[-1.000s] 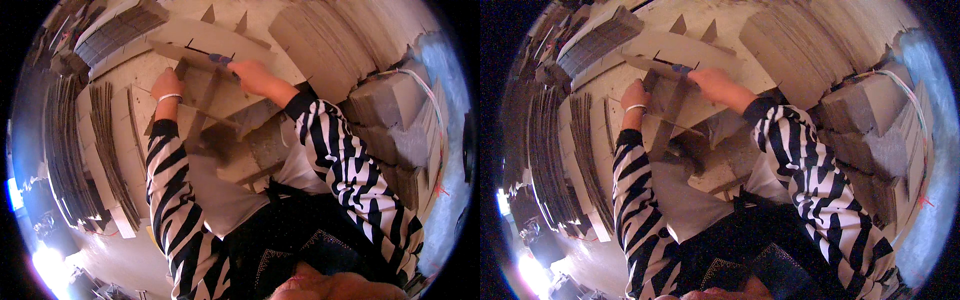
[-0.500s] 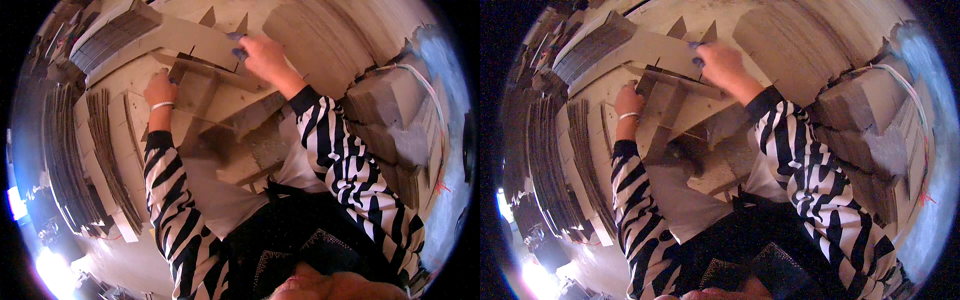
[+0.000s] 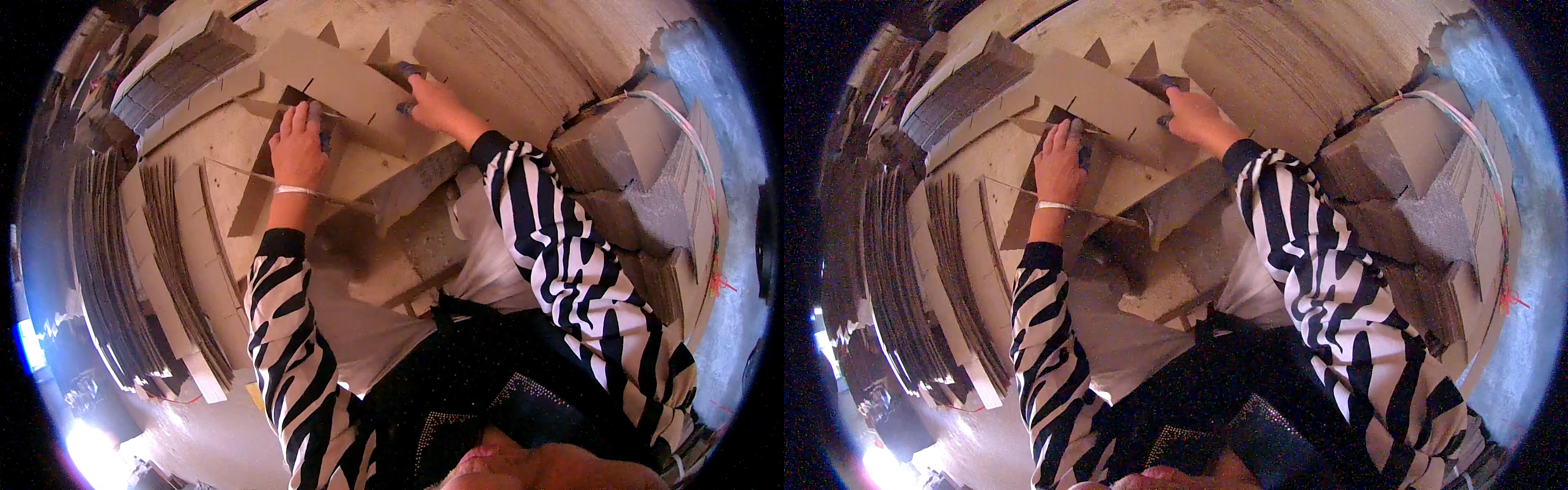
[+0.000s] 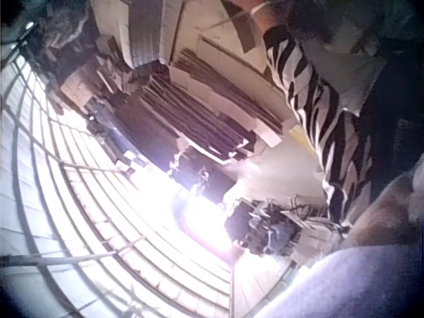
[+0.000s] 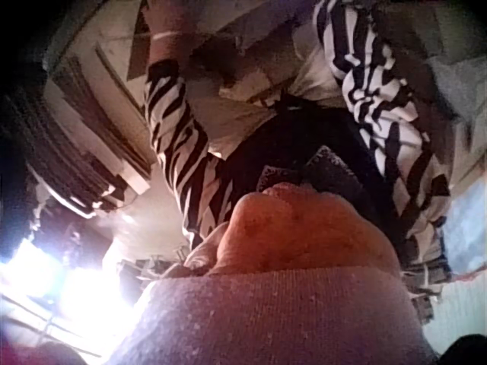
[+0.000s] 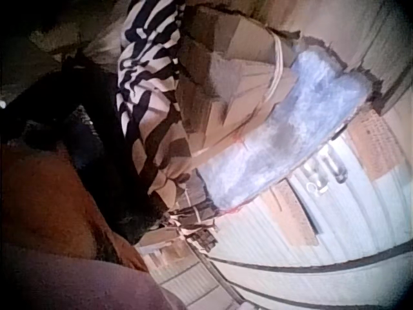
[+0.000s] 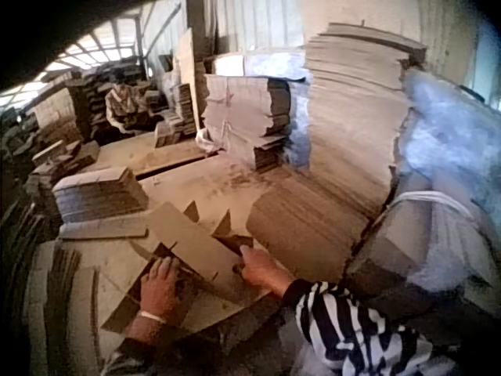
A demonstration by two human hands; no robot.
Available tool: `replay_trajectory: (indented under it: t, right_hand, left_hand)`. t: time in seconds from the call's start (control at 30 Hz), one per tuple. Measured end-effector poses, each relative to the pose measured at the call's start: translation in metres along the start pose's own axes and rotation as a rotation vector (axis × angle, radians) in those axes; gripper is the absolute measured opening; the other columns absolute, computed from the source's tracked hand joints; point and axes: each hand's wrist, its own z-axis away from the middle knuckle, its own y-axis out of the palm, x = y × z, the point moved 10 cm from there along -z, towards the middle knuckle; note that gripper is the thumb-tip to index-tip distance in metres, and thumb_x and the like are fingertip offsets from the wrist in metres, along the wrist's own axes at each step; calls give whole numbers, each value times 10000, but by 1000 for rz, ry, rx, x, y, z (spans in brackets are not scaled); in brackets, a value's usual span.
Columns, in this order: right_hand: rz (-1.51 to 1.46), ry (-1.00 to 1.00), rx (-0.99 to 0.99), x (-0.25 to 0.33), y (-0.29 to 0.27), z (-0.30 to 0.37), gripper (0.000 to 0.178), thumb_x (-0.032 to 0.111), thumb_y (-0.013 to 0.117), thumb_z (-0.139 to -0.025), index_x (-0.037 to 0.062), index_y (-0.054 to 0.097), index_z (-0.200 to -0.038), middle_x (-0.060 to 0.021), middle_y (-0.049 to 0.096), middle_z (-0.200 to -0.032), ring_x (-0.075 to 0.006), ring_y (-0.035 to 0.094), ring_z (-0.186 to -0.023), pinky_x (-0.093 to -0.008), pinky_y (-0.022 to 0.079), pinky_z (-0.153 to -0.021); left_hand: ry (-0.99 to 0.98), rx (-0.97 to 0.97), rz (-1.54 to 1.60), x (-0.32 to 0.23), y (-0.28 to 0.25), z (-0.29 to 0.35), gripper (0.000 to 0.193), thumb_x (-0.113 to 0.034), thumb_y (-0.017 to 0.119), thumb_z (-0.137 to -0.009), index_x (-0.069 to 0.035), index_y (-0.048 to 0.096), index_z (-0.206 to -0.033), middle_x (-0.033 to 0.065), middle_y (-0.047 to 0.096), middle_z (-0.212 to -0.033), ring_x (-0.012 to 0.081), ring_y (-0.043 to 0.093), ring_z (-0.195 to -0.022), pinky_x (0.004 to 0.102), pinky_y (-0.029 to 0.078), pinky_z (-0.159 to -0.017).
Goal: The person uses a utility knife to cut rectangular cardboard pieces into smaller strips on a wooden workbench. The person repeatedly picks up a piece, cuts it, and places the resulting strips aside.
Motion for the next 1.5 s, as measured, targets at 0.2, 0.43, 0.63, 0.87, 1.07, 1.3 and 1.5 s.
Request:
replay_trajectory:
  t: [0.2, 0.43, 0.63, 0.87, 1.07, 1.3, 1.5]
  right_hand:
    - [-319, -215, -363, 50, -69, 13, 263, 231, 605, -851, 10, 559, -986, -231, 618, -870, -428, 581, -822, -480, 448, -686]
    - [-518, -203, -352, 37, -67, -5, 287, 236, 618, -858, 14, 546, -1026, -227, 617, -845, -414, 583, -769, -454, 445, -661]
    - [-566, -339, -183, 109, -52, 14, 314, 239, 630, -851, 18, 547, -1059, -223, 626, -911, -408, 592, -849, -453, 457, -704]
    - [-415, -377, -173, 125, -38, 14, 318, 204, 634, -852, 44, 546, -1112, -212, 615, -863, -380, 550, -760, -427, 462, -691]
    - [-158, -12, -412, 42, -105, -5, 362, 154, 579, -827, 77, 548, -1179, -242, 631, -991, -435, 586, -941, -479, 471, -789]
    - [-201, 83, -243, -38, -55, -26, 549, 243, 636, -826, 71, 475, -1322, -220, 579, -1206, -376, 546, -1119, -417, 440, -932]
    - [-553, -5, -285, -15, -17, -44, 565, 232, 637, -830, 88, 454, -1344, -238, 585, -1182, -380, 552, -1104, -408, 447, -913]
  left_hand:
    - [-22, 43, -18, 11, 0, 9, 395, -104, 615, -715, -110, 593, -1109, 69, 435, -1388, 266, 398, -1292, 478, 410, -933]
    - [-346, -311, 32, 94, -90, 21, 241, -168, 627, -753, -107, 626, -986, 105, 626, -986, 323, 613, -897, 464, 491, -753]
    - [-509, 297, 137, 169, -28, 102, 266, -195, 613, -773, -146, 654, -1031, 154, 667, -916, 356, 631, -866, 436, 501, -722]
    - [-495, 337, -92, 144, -12, 91, 340, -192, 547, -813, -199, 601, -1148, 142, 674, -949, 342, 630, -936, 461, 505, -763]
    - [-560, 78, 89, 156, -48, 88, 343, -244, 543, -831, -131, 644, -1138, 168, 669, -996, 364, 627, -938, 461, 495, -801]
    - [-457, 141, 396, 137, 32, 62, 450, -196, 527, -773, 15, 589, -1166, 284, 626, -1007, 427, 598, -961, 482, 468, -852]
    - [-409, 316, 425, -16, 21, 17, 447, -233, 593, -756, 22, 483, -1106, 266, 643, -929, 429, 616, -910, 495, 487, -796]
